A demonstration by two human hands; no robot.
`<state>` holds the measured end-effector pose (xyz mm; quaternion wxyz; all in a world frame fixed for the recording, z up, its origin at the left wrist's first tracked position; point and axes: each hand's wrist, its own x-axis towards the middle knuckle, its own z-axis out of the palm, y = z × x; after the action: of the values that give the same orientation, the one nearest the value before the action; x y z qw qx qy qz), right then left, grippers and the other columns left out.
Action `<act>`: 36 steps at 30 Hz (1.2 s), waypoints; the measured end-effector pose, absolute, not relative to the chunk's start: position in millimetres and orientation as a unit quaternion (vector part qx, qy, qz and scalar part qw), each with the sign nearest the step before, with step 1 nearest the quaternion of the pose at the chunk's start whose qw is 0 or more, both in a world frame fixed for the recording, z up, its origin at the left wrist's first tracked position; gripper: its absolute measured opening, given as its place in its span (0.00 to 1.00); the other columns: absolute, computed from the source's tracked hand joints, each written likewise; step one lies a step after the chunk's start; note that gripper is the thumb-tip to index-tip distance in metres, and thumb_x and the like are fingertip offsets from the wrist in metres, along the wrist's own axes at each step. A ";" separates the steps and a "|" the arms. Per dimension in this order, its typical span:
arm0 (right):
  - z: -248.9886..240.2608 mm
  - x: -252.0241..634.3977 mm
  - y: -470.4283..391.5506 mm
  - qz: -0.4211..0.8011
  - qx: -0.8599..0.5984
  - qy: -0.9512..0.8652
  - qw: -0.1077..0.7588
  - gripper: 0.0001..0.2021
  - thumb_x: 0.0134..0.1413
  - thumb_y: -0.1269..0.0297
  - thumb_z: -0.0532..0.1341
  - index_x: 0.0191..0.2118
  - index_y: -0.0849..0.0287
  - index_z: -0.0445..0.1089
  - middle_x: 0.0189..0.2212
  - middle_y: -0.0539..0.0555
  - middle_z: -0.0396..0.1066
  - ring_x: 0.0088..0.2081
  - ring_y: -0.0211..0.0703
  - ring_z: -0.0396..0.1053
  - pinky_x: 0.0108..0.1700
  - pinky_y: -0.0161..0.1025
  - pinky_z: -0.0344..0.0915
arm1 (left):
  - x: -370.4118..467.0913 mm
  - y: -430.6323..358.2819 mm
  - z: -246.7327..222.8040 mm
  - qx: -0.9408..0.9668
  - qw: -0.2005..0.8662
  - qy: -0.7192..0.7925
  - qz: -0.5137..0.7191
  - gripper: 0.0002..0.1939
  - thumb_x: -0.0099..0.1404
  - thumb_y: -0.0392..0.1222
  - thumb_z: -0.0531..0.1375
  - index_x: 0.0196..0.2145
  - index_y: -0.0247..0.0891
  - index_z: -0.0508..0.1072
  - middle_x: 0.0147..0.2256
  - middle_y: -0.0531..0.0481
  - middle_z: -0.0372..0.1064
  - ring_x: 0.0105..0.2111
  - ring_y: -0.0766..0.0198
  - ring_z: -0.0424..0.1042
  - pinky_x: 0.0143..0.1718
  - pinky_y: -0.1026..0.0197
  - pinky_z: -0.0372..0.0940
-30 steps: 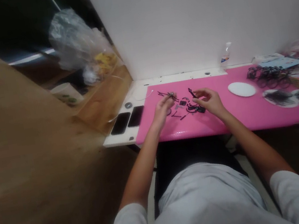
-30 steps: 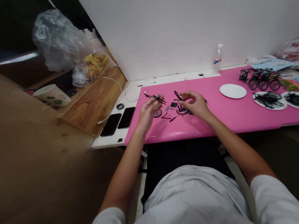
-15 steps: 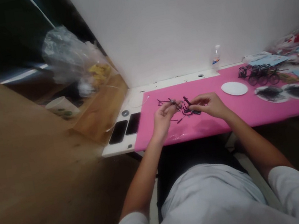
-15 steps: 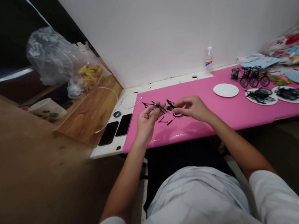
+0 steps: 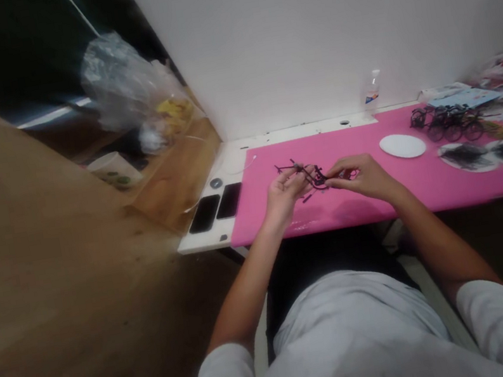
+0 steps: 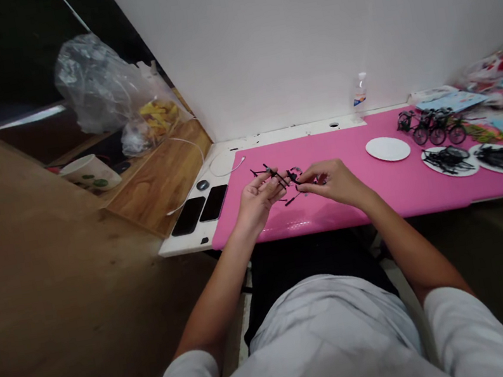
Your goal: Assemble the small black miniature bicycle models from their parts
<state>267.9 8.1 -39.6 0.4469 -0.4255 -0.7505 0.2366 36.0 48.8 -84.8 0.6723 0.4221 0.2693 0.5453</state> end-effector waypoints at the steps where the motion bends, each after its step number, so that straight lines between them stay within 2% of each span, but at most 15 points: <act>1: -40.3 267.1 8.2 0.230 -0.422 -0.751 0.452 0.20 0.60 0.41 0.76 0.41 0.55 0.88 0.37 0.57 0.85 0.34 0.48 0.78 0.37 0.45 0.73 | 36.0 49.8 -86.3 0.421 0.674 0.273 0.543 0.31 0.55 0.49 0.83 0.52 0.34 0.81 0.52 0.35 0.85 0.51 0.48 0.87 0.55 0.51 0.79; 6: -46.6 261.7 9.3 0.219 -0.400 -0.761 0.461 0.21 0.58 0.41 0.78 0.40 0.55 0.88 0.37 0.56 0.84 0.33 0.46 0.77 0.37 0.44 0.74 | 39.4 50.7 -89.5 0.405 0.674 0.282 0.549 0.29 0.57 0.46 0.83 0.49 0.34 0.78 0.48 0.36 0.86 0.48 0.50 0.87 0.52 0.53 0.81; 9: -51.1 259.3 12.2 0.224 -0.397 -0.763 0.459 0.22 0.56 0.39 0.78 0.40 0.55 0.87 0.36 0.57 0.84 0.33 0.46 0.77 0.37 0.44 0.74 | 44.7 48.5 -87.5 0.383 0.679 0.292 0.554 0.25 0.60 0.42 0.81 0.48 0.34 0.77 0.45 0.38 0.86 0.47 0.51 0.87 0.56 0.49 0.80; 14: -58.4 257.0 19.6 0.231 -0.415 -0.746 0.467 0.25 0.54 0.36 0.78 0.39 0.56 0.86 0.36 0.57 0.84 0.33 0.47 0.77 0.37 0.44 0.74 | 53.1 47.2 -87.2 0.327 0.688 0.310 0.568 0.19 0.63 0.34 0.78 0.48 0.34 0.77 0.37 0.48 0.84 0.42 0.60 0.87 0.65 0.48 0.75; 17: -60.9 256.7 23.0 0.231 -0.428 -0.736 0.471 0.26 0.53 0.34 0.78 0.39 0.55 0.86 0.36 0.57 0.84 0.34 0.48 0.78 0.37 0.45 0.75 | 54.0 47.3 -89.5 0.319 0.696 0.316 0.560 0.19 0.62 0.34 0.78 0.47 0.34 0.78 0.38 0.48 0.84 0.41 0.62 0.86 0.66 0.49 0.74; 23: -64.0 260.7 29.3 0.235 -0.444 -0.721 0.477 0.24 0.52 0.37 0.79 0.37 0.55 0.85 0.35 0.57 0.83 0.35 0.48 0.78 0.36 0.44 0.72 | 52.8 48.4 -94.7 0.353 0.696 0.330 0.532 0.23 0.59 0.40 0.81 0.49 0.35 0.81 0.41 0.44 0.86 0.40 0.60 0.86 0.60 0.50 0.76; 27: -64.0 264.3 32.2 0.266 -0.450 -0.709 0.474 0.23 0.52 0.40 0.79 0.37 0.56 0.85 0.35 0.57 0.82 0.35 0.47 0.79 0.35 0.42 0.72 | 54.0 50.2 -97.0 0.340 0.712 0.304 0.534 0.18 0.60 0.36 0.79 0.46 0.35 0.82 0.42 0.46 0.85 0.41 0.62 0.85 0.59 0.54 0.75; 31: -61.7 266.1 33.1 0.298 -0.432 -0.717 0.459 0.22 0.54 0.41 0.77 0.41 0.55 0.87 0.40 0.59 0.83 0.38 0.48 0.79 0.33 0.41 0.73 | 53.3 51.4 -96.4 0.334 0.728 0.307 0.514 0.14 0.63 0.34 0.77 0.45 0.35 0.83 0.42 0.45 0.85 0.44 0.59 0.85 0.61 0.53 0.74; 36: -60.8 267.6 34.1 0.299 -0.426 -0.717 0.464 0.20 0.54 0.44 0.78 0.42 0.54 0.88 0.41 0.59 0.83 0.40 0.49 0.80 0.33 0.40 0.73 | 53.1 53.7 -98.6 0.335 0.727 0.313 0.511 0.15 0.61 0.32 0.78 0.45 0.34 0.83 0.41 0.45 0.85 0.43 0.59 0.85 0.62 0.51 0.73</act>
<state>267.6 34.1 -60.8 0.4640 -0.4256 -0.7170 0.2991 53.1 53.7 -98.6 0.7268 0.3351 0.3129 0.5115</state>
